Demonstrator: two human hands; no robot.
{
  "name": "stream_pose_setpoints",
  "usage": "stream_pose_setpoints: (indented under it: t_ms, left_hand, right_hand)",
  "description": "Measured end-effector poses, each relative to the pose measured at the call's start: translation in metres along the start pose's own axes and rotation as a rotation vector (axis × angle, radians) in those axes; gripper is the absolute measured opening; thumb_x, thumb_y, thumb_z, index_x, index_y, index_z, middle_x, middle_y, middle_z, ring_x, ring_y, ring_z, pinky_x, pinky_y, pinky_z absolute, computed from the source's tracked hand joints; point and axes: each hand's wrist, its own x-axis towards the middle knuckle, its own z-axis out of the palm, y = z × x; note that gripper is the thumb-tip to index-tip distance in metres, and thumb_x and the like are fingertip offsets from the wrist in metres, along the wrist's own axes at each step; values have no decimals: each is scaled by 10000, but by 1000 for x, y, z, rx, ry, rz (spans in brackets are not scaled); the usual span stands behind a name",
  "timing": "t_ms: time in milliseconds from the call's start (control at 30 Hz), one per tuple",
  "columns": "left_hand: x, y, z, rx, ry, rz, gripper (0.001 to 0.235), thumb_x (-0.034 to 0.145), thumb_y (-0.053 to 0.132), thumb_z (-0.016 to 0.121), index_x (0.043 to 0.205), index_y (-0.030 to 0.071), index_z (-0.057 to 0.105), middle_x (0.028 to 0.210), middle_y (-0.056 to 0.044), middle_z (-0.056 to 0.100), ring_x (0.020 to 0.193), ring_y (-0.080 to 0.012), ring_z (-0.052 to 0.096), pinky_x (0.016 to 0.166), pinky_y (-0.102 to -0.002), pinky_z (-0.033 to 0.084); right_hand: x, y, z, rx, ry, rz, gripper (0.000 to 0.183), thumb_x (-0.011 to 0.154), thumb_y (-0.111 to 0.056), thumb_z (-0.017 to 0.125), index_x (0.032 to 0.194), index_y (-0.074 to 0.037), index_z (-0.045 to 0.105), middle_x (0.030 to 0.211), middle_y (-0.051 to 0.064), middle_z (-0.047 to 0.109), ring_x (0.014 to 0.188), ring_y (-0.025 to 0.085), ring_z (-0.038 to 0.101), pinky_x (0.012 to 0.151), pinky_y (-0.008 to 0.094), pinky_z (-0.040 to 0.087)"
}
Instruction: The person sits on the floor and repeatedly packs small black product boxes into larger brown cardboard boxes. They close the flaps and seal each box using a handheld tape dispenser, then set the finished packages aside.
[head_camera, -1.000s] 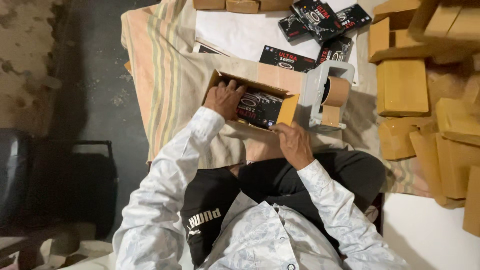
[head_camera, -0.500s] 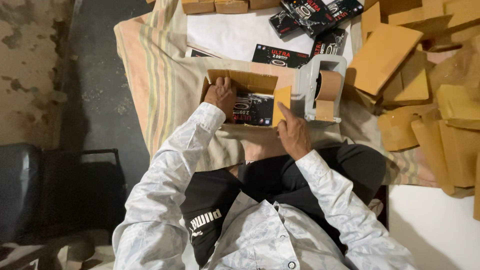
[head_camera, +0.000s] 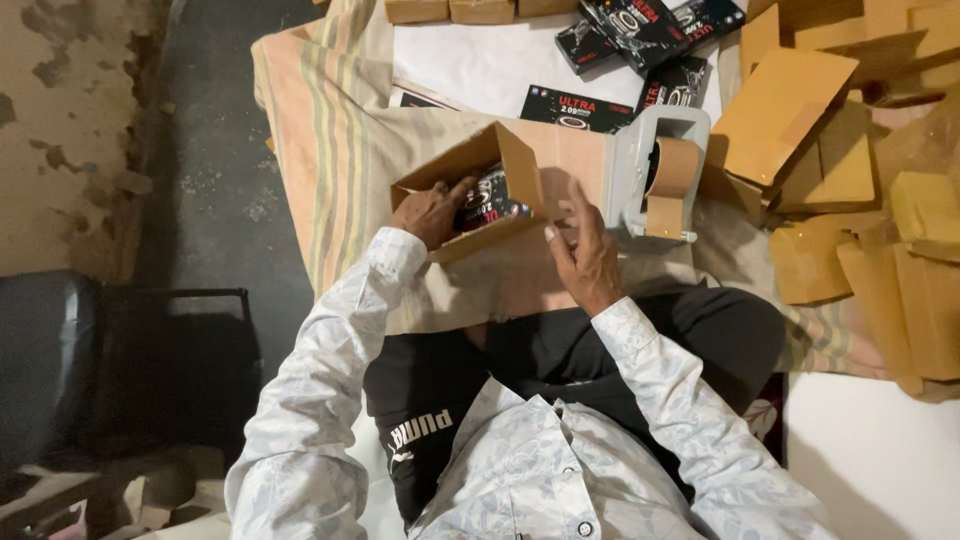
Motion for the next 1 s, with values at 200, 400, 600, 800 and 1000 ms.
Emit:
stream_pose_setpoints:
  t_ms: [200,400,600,800,1000]
  left_hand:
    - [0,40,-17,217,88,87,725,925,252,612,1564,462,341,1255,-172,538,1113,-341,567,862,-472,533]
    - [34,84,-7,277,217,138,551,996,192,485,1462,484,506,1280,-105,524,1145,-309,528,839,-463,520]
    - [56,106,-23,155,128,107,646,921,125,578,1467,462,506,1303,-122,488,1171,-345,514,855,-453,554]
    - [60,105,-28,104,63,107,686,858,124,646,1477,387,508,1302,-182,470,1182,-397,511,871,-420,572]
    - [75,110,5,70,171,35,416,1023,167,535,1435,214,578,1298,-284,554,1010,-412,666,735,-445,613]
  right_hand:
    - [-3,7,0,-58,29,-159,584,982,-115,659,1521,-8,459,1421,254,598,1256,390,634,1036,463,535]
    - [-6,16,-11,-132,166,44,437,1010,-131,631,1412,30,572,1223,265,689,1078,400,707,907,437,559]
    - [0,21,-25,-206,221,3,430,1010,-116,630,1393,72,575,1109,295,693,915,403,702,785,461,547]
    - [-3,21,-18,-234,195,199,430,985,-95,607,1404,3,601,938,253,710,792,367,720,732,453,555]
    - [-3,23,-22,-184,240,21,508,890,-45,600,1394,11,591,956,251,713,821,347,729,715,438,570]
